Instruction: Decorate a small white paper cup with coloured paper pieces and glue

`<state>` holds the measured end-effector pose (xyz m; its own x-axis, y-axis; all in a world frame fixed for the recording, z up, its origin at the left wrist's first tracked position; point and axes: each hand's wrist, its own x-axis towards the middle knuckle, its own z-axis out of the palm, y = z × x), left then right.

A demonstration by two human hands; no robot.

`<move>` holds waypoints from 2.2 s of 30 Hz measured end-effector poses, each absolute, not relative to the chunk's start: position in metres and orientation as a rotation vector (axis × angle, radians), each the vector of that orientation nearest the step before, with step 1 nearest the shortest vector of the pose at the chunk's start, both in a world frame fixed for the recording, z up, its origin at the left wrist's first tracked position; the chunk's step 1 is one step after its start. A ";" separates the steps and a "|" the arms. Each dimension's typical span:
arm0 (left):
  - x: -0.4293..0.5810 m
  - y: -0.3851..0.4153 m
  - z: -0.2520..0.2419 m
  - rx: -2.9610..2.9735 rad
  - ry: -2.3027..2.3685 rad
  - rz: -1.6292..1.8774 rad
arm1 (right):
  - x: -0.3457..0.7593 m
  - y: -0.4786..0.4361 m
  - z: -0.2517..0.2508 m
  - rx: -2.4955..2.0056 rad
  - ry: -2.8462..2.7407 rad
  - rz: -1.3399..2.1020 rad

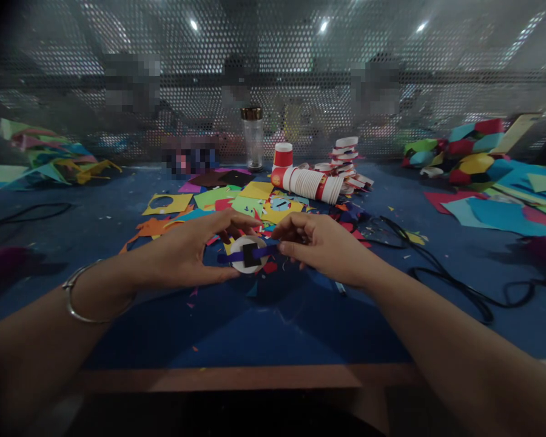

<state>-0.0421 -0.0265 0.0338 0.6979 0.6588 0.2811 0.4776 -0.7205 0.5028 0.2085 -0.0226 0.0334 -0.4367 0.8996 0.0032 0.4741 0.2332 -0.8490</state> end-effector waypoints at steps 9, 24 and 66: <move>-0.042 -0.026 0.031 2.527 0.884 0.616 | 0.208 -0.021 0.032 -1.242 -2.067 1.122; -0.046 -0.020 0.032 2.532 0.856 0.585 | 0.211 -0.021 0.034 -1.253 -2.053 1.120; -0.042 -0.026 0.035 2.466 0.866 0.481 | 0.209 -0.023 0.030 -1.236 -2.126 1.218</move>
<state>-0.0415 -0.0262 0.0353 0.7381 0.6542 0.1652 0.4856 -0.6851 0.5430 0.2089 -0.0228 0.0305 -0.5324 0.8423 -0.0842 0.4989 0.2319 -0.8351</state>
